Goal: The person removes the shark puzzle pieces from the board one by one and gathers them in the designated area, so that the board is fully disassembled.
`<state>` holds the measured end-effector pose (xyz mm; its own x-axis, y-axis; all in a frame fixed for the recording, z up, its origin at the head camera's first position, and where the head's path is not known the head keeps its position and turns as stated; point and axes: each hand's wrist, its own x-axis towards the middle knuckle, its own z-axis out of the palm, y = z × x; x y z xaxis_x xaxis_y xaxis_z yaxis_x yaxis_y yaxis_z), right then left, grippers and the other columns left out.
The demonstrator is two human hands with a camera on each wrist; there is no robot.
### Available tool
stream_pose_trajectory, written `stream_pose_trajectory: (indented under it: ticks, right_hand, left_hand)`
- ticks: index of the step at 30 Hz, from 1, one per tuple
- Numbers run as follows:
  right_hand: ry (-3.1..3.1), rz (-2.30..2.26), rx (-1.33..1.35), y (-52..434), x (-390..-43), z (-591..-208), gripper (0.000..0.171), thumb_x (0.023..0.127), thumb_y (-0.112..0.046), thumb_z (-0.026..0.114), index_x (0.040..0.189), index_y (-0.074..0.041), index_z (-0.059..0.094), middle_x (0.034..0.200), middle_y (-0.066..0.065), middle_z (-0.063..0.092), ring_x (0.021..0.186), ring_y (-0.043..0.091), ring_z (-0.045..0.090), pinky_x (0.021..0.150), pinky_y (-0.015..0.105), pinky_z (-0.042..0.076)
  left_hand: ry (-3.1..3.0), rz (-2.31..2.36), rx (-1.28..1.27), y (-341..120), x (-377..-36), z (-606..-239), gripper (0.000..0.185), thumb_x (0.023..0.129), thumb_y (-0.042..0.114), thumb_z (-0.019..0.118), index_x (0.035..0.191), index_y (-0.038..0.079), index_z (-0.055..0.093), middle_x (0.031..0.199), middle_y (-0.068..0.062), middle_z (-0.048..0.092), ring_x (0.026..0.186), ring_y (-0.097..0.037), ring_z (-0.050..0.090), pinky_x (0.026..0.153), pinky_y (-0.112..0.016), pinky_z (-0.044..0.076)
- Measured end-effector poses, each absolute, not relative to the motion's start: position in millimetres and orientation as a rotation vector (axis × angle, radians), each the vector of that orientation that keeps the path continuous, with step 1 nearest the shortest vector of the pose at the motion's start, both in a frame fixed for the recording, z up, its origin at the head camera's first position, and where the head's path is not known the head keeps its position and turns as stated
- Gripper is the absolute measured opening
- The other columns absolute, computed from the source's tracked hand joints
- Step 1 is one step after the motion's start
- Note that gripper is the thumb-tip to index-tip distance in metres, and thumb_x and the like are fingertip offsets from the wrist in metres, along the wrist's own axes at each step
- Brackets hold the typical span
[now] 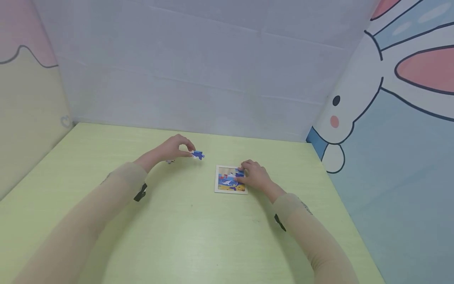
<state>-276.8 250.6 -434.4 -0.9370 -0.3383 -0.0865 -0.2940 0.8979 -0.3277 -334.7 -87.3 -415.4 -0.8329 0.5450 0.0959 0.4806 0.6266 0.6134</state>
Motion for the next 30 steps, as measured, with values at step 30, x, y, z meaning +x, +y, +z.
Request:
stream_pose_trajectory:
  ticks: [30]
  right_hand:
    - [2.932, -0.464, -0.538, 248, -270, -431, 0.054, 0.082, -0.047, 0.069, 0.119, -0.008, 0.063, 0.139, 0.014, 0.047, 0.13, 0.037, 0.039, 0.104, 0.059, 0.028]
  left_hand:
    - [2.813, 0.765, 0.739, -118, -334, -438, 0.022, 0.084, 0.024, 0.071, 0.103, 0.013, 0.07, 0.105, -0.004, 0.068, 0.103, -0.025, 0.055, 0.101, -0.056, 0.027]
